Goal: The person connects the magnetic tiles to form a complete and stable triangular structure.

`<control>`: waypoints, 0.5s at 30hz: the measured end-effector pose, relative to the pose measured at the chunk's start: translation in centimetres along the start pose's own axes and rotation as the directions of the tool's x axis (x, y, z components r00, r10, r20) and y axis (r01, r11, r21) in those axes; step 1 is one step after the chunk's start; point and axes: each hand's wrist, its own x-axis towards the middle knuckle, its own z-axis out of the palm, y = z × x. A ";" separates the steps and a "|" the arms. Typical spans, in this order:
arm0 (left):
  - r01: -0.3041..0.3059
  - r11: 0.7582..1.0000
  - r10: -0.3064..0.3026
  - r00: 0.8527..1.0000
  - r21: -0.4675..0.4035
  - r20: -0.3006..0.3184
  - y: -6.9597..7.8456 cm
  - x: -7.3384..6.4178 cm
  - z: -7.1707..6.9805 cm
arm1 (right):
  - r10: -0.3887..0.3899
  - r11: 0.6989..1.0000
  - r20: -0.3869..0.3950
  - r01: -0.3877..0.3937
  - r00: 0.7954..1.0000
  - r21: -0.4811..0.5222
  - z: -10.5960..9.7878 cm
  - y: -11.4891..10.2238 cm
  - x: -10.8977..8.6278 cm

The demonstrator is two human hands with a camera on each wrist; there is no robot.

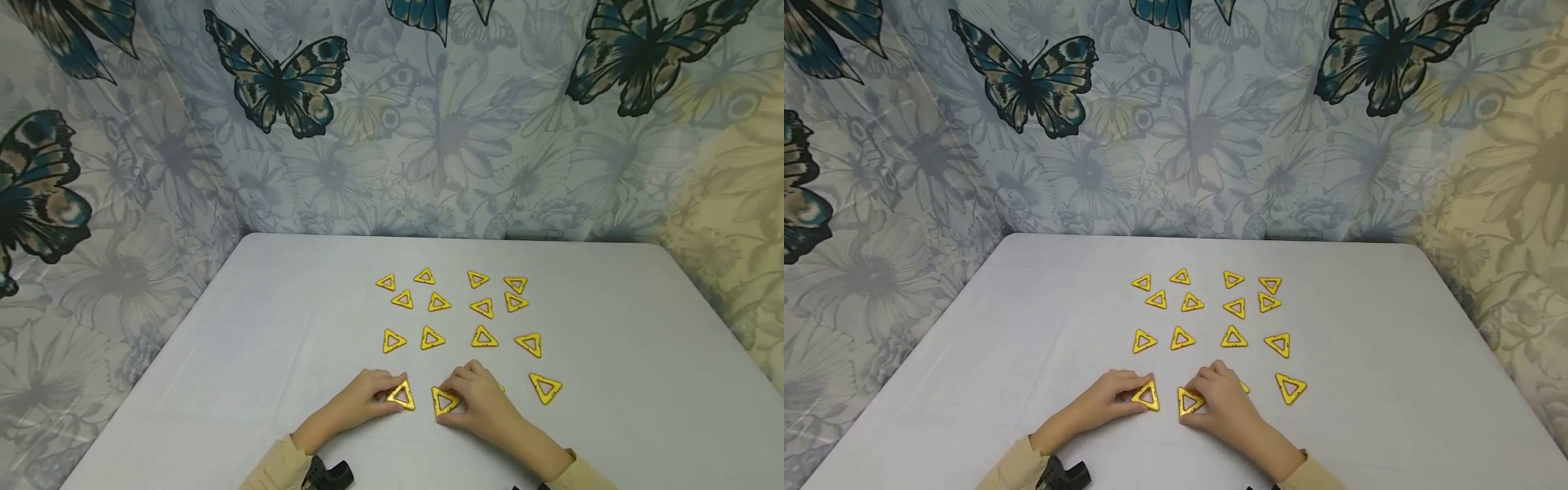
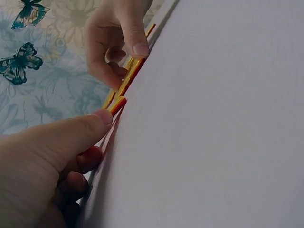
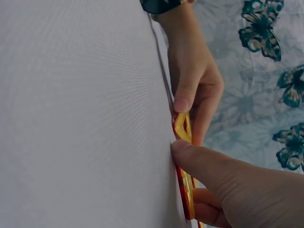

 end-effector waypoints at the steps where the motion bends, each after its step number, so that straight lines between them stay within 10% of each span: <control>1: -0.011 1.000 0.011 1.000 0.012 0.007 0.1 0.1 0.1 | 0.002 1.000 0.006 -0.002 1.000 -0.004 -0.1 -0.1 0.0; 15: 0.023 0.984 -0.038 0.996 0.175 0.082 1.4 -0.1 0.7 | 0.020 0.999 0.035 -0.021 0.999 0.026 -0.1 -1.2 -0.2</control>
